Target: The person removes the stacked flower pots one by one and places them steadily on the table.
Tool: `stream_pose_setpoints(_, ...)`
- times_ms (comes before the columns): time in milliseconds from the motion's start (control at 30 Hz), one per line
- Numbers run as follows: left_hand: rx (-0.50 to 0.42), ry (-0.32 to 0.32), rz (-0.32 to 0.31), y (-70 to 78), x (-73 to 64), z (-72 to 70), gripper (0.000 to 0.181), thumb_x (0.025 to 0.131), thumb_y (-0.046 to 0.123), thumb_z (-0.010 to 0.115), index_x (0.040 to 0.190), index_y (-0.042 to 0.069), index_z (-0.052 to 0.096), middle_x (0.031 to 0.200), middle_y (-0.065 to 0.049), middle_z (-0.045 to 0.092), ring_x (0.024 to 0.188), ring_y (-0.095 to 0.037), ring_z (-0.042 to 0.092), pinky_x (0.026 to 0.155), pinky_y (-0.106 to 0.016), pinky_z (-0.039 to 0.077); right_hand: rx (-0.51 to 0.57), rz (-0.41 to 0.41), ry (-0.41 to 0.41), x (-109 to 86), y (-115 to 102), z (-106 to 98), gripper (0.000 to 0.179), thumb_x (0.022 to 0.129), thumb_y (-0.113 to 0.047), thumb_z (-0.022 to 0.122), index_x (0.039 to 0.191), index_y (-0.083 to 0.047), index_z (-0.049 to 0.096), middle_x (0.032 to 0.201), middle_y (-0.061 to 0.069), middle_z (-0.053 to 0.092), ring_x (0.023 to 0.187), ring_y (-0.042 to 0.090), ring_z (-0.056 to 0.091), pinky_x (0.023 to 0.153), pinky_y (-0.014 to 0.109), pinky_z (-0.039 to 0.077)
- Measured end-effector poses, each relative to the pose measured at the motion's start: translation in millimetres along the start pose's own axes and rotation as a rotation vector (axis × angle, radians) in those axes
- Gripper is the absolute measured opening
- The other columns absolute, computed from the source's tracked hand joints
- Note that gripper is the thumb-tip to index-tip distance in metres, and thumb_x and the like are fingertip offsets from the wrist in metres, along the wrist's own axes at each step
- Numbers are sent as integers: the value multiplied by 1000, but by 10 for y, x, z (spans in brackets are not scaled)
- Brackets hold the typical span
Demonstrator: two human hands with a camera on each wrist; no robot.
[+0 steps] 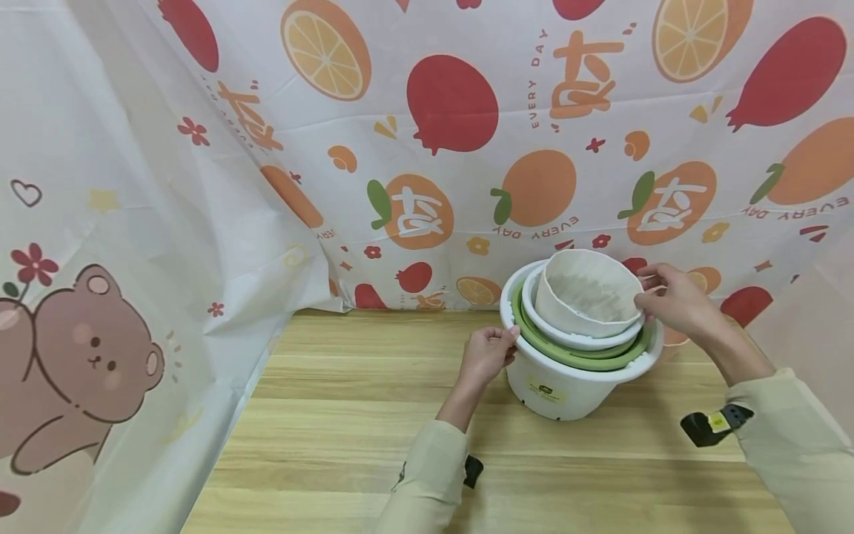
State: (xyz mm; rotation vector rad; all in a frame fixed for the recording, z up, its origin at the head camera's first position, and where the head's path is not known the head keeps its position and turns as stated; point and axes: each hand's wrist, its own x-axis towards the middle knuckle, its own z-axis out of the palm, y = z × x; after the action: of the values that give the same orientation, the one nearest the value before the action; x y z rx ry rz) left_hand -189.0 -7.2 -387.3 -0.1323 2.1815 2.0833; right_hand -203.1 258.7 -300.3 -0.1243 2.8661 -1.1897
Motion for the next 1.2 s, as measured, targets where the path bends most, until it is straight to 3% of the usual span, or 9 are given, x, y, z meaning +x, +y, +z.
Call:
stream_pose_setpoints(533, -1, 4, -3, -5, -8, 10, 29, 88, 24, 62, 90, -5, 62, 81, -10, 65, 75, -17, 64, 70, -30, 55, 55, 4, 9, -13, 19, -21, 54, 85, -4, 48, 132, 12, 27, 117, 28, 41, 95, 33, 49, 63, 20, 48)
stream_pose_setpoints(800, 3, 9, -8, -3, -11, 13, 29, 88, 24, 62, 89, -5, 63, 80, -9, 65, 74, -16, 63, 70, -30, 55, 138, -20, 18, -29, 41, -28, 52, 84, 0, 46, 131, 14, 27, 115, 28, 41, 72, 11, 56, 60, 28, 54)
stream_pose_setpoints(1200, -9, 3, -13, 1, -14, -2, 30, 88, 25, 61, 91, -5, 62, 81, -9, 65, 76, -16, 64, 69, -28, 55, 201, -6, 36, -44, 18, -33, 51, 85, 0, 44, 131, 14, 27, 116, 27, 40, 66, 12, 58, 61, 29, 55)
